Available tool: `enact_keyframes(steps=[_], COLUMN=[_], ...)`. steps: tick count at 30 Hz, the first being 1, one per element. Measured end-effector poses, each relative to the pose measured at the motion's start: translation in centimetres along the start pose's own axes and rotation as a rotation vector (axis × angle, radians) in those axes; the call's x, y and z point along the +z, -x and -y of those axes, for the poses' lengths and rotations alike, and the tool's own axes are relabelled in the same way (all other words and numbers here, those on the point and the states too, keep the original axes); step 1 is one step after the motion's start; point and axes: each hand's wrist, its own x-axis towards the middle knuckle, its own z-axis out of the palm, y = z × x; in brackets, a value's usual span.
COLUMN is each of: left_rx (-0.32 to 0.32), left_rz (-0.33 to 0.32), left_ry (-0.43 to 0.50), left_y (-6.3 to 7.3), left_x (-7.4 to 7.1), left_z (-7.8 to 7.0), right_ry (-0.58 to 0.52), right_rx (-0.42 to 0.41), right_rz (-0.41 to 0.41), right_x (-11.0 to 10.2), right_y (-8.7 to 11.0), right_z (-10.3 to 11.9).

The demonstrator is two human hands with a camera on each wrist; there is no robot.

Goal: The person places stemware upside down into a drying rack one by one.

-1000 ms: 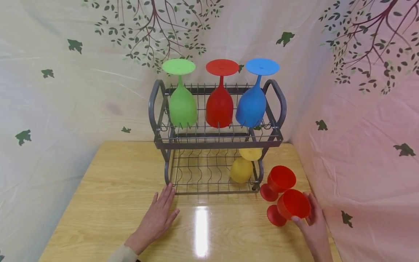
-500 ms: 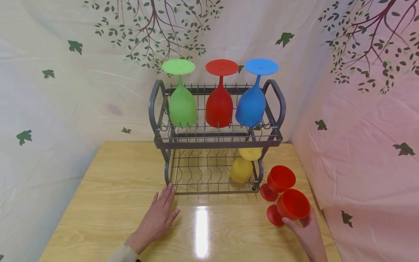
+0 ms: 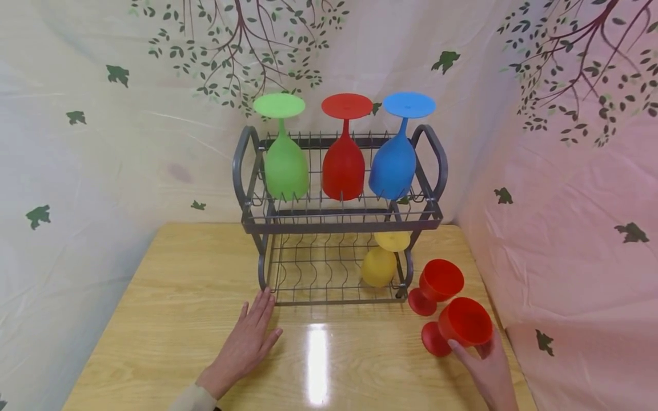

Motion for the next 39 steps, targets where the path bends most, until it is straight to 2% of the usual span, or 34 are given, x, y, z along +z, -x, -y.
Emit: enact_keyframes(steps=[3, 8, 15, 20, 24, 28, 39], left_rx=[-0.004, -0.010, -0.023, -0.008, 0.024, 0.059, 0.195], left_rz=[0.007, 0.021, 0.015, -0.005, -0.060, -0.139, -0.414], left_ry=[0.003, -0.006, 0.037, 0.027, 0.012, 0.049, 0.162], left_y=[0.0, -0.1, -0.2, -0.2, -0.4, -0.8, -2.7], left_x=[0.1, 0.1, -0.4, -0.5, -0.8, -1.2, -3.1], left_z=[0.1, 0.1, -0.1, 0.0, 0.0, -0.1, -1.7], right_ry=[0.016, -0.113, -0.018, -0.079, -0.051, -0.034, -0.201], right_rx=[0.021, -0.027, 0.000, -0.043, -0.008, 0.006, -0.135], right_rz=[-0.005, -0.025, -0.041, -0.069, -0.086, -0.096, -0.073], right_x=[-0.3, -0.6, -1.0, -1.1, -1.0, -0.6, 1.2], right_y=[0.2, 0.5, 1.2, 1.6, 1.9, 2.1, 2.2], right_z=[0.2, 0.9, 2.6, 3.9, 4.8, 5.9, 9.2])
